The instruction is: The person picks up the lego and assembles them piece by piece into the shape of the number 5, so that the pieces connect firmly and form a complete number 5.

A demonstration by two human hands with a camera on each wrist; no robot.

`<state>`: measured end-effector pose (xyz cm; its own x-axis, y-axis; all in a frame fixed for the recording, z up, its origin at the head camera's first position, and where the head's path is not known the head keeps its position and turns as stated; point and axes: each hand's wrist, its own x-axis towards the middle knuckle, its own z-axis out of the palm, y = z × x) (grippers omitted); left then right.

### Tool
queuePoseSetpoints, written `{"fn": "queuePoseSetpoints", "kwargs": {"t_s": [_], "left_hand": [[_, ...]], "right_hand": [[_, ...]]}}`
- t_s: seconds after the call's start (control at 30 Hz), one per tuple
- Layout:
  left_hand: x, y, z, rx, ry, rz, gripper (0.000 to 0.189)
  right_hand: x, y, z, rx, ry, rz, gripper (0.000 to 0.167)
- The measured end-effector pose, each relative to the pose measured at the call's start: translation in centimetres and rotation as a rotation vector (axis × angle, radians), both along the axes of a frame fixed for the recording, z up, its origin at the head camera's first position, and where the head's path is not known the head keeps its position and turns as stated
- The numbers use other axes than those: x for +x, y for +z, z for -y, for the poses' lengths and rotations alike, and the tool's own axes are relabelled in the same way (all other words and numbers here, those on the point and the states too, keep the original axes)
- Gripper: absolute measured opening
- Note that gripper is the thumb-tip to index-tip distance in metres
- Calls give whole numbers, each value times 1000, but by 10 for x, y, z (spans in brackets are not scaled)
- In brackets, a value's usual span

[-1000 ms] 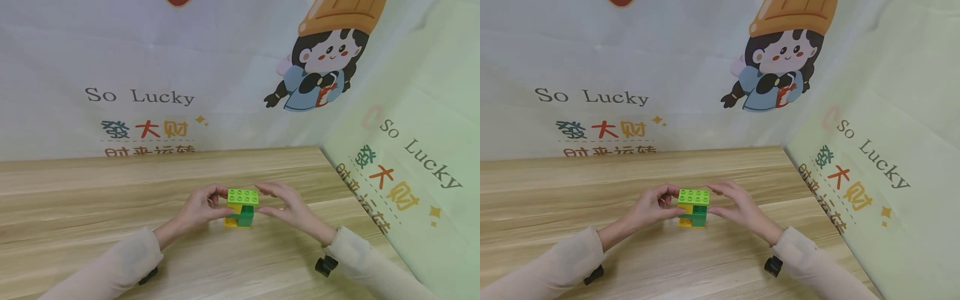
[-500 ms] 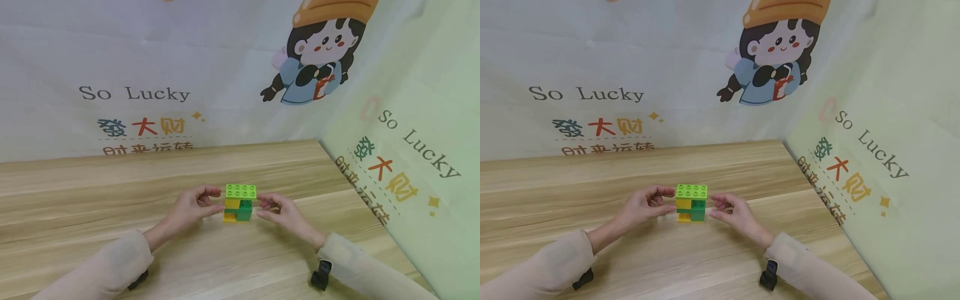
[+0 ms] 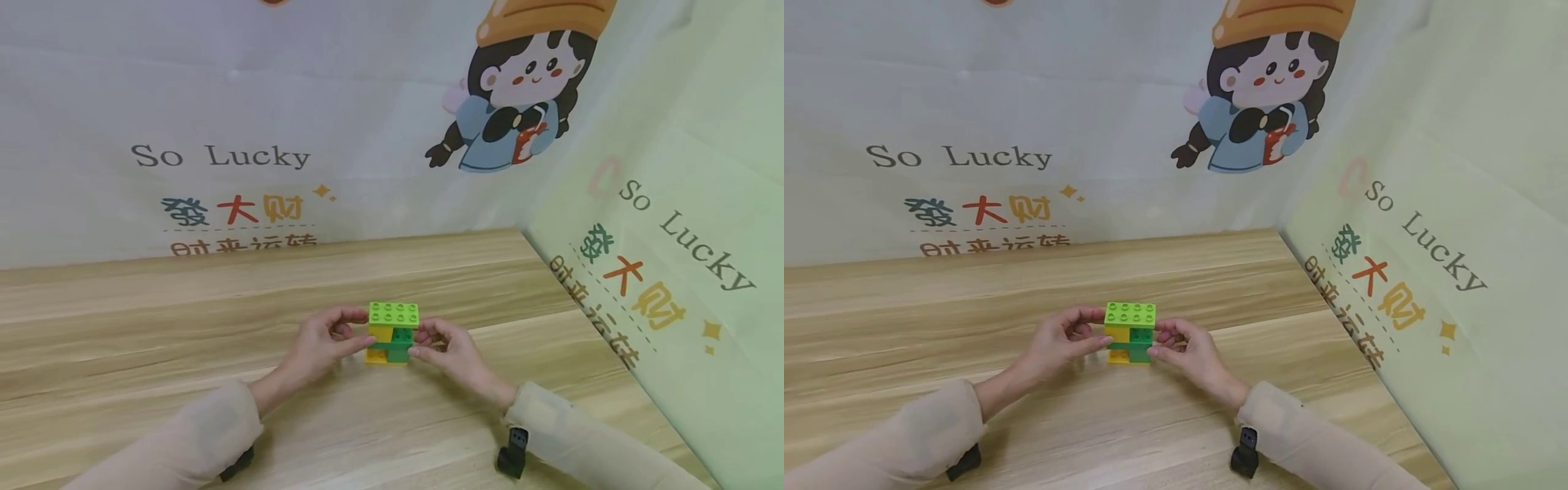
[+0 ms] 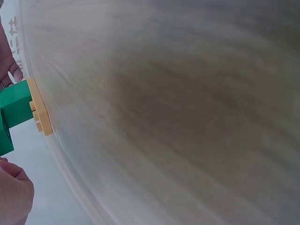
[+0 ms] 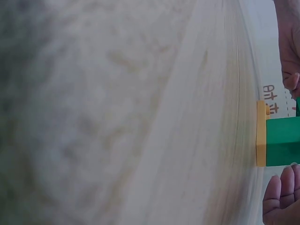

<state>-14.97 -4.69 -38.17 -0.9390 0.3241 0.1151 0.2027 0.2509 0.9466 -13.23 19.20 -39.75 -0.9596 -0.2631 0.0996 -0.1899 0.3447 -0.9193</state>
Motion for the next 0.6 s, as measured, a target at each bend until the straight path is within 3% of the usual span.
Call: {"fn": "queuePoseSetpoints", "kwargs": {"t_s": [0.37, 0.6], "left_hand": [[0, -2, -6, -33, 57, -36, 34], [-3, -1, -9, -32, 70, -8, 35]], "right_hand": [[-1, -1, 1, 5, -14, -20, 30], [-4, -1, 3, 14, -27, -34, 28]]}}
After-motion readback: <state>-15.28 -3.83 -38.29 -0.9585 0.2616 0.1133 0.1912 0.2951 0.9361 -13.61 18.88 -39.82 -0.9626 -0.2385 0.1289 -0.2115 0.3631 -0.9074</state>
